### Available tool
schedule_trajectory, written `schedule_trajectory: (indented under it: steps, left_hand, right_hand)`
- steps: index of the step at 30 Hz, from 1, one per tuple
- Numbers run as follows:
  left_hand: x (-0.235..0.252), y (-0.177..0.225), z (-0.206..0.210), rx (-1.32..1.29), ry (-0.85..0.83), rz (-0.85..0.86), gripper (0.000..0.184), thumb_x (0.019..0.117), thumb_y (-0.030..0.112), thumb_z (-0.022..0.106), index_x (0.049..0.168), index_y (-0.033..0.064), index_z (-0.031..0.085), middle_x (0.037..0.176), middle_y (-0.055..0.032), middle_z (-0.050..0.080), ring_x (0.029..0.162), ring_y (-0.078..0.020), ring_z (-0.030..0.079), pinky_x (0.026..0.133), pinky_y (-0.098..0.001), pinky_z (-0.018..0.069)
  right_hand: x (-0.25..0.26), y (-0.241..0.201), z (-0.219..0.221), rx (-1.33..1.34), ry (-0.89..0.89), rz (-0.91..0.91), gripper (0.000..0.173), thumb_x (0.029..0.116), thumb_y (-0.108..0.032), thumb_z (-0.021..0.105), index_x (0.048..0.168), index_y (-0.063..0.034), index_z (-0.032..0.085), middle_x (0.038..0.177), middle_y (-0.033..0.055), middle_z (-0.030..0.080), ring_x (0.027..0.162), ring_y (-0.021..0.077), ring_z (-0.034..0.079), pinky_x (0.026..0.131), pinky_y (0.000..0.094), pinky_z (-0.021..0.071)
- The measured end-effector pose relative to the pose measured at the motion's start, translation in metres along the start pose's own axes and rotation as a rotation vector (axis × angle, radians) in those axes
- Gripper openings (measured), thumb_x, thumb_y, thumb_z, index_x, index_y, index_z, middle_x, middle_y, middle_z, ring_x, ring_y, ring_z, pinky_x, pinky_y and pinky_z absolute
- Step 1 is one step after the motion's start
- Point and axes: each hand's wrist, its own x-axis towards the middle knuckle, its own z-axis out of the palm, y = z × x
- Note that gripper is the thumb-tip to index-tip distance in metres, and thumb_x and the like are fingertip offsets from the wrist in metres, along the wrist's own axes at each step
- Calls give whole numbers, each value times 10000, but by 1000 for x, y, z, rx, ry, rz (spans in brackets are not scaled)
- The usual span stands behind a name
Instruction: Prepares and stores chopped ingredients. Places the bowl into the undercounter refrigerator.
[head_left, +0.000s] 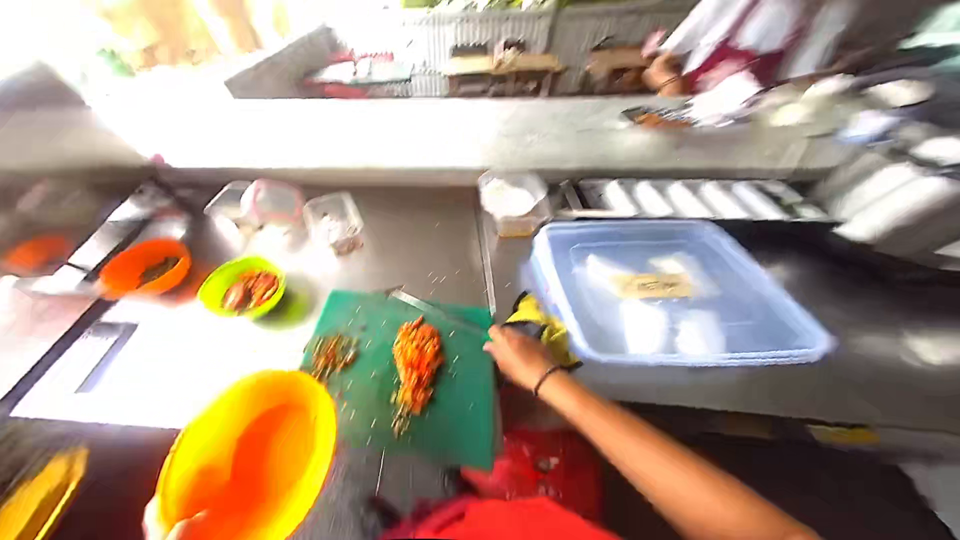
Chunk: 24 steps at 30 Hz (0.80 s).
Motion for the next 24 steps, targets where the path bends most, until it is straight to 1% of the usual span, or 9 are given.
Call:
schedule_trajectory:
  steps: [2, 4, 6, 10, 14, 17, 21, 22, 24]
  left_hand:
    - [-60, -6, 23, 32, 317, -338, 780, 985, 110, 398, 1596, 96, -86, 1321, -170, 475, 999, -127, 664, 778, -342, 600]
    - [-93, -37, 34, 2, 382, -425, 796, 984, 123, 427, 1605, 92, -69, 1320, -237, 495, 918, -214, 696, 706, -395, 612]
    - [-109, -70, 51, -42, 373, -451, 812, 965, 122, 472, 1614, 88, -15, 1338, -283, 508, 882, -270, 712, 674, -409, 613]
    - [-104, -107, 102, -163, 288, -534, 797, 976, 74, 498, 1618, 118, 28, 1350, -321, 517, 955, -356, 703, 739, -468, 609]
    - [-85, -121, 146, -218, 153, -524, 864, 950, 65, 544, 1624, 131, 6, 1382, -316, 499, 984, -341, 696, 781, -451, 605]
    - [-74, -125, 161, -265, 124, -510, 891, 954, 37, 543, 1623, 140, -36, 1398, -321, 477, 982, -329, 701, 793, -429, 609]
    - [-71, -129, 169, -350, 136, -522, 901, 955, 1, 527, 1608, 142, -77, 1317, -308, 518, 937, -309, 716, 769, -406, 621]
    - [-71, -131, 171, -369, 129, -517, 922, 945, -2, 537, 1605, 145, -89, 1308, -303, 524, 929, -303, 722, 767, -401, 626]
    - [-74, -134, 175, -401, 114, -509, 968, 934, -10, 567, 1603, 152, -114, 1321, -300, 517, 931, -297, 728, 773, -396, 633]
  right_hand:
    - [7, 0, 4, -54, 8, -52, 400, 1095, -285, 509, 1338, 19, 597, 1285, 276, 641, 1180, 451, 645, 986, 616, 510]
    - [11, 5, 6, -75, 34, -115, 387, 1084, -268, 540, 1337, 16, 609, 1277, 277, 649, 1171, 461, 648, 980, 638, 506]
    - [10, 11, 8, -110, 49, -180, 371, 1073, -252, 568, 1315, 23, 622, 1245, 276, 663, 1147, 465, 657, 964, 641, 509]
    - [0, 18, 13, -173, 61, -289, 361, 1061, -228, 595, 1318, 22, 635, 1216, 268, 681, 1128, 455, 670, 954, 625, 518]
    - [-17, 18, 19, -211, 53, -334, 357, 1058, -216, 602, 1326, 17, 639, 1219, 259, 686, 1131, 445, 675, 946, 621, 524]
    - [-32, 20, 30, -221, 57, -400, 335, 1047, -198, 618, 1294, 25, 653, 1176, 261, 697, 1093, 448, 689, 910, 613, 542]
    - [-52, 24, 41, -161, 82, -411, 340, 1040, -200, 629, 1287, 33, 658, 1160, 274, 699, 1069, 468, 694, 890, 637, 544]
    - [-57, 26, 42, -95, 99, -389, 335, 1044, -200, 625, 1277, 38, 659, 1142, 281, 705, 1047, 476, 700, 886, 656, 539]
    - [-66, 33, 41, 75, 98, -276, 321, 1065, -209, 585, 1244, 50, 651, 995, 277, 716, 917, 454, 715, 835, 656, 540]
